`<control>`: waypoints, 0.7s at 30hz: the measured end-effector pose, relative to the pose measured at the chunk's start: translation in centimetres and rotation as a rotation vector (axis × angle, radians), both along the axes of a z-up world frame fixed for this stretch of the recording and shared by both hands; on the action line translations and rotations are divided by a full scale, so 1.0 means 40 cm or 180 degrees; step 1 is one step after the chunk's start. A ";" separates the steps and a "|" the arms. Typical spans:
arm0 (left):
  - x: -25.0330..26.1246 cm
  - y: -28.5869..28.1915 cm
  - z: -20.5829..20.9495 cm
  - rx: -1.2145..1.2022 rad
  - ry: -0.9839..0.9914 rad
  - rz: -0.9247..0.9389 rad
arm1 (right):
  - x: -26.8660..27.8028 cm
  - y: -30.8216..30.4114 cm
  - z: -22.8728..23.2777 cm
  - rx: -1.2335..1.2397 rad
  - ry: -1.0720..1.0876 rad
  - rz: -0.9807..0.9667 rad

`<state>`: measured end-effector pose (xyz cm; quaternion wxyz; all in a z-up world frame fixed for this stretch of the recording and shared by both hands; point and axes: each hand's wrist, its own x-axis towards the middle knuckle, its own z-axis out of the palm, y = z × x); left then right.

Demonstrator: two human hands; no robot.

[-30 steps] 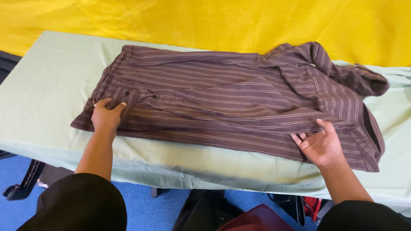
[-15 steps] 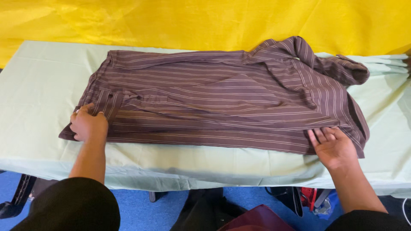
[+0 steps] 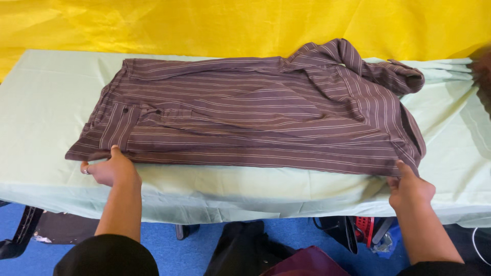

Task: The person folds a brown striped shirt on a table. They button the collar, lay the shirt flat, fold the sleeves and sides inward, then fold the body into a compact rectangle.

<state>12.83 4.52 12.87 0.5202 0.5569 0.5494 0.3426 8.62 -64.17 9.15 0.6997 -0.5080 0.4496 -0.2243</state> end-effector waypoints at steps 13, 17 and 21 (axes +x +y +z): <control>0.076 -0.016 0.064 -0.0696 -0.0064 -0.0436 | 0.047 0.013 0.063 0.0010 -0.0035 -0.0089; 0.084 -0.025 0.059 -0.0649 -0.0458 -0.0390 | 0.048 0.008 0.074 0.0030 -0.0069 0.0026; 0.079 -0.021 0.053 0.0001 -0.1001 -0.0674 | 0.043 0.010 0.104 -0.0091 -0.0610 0.0208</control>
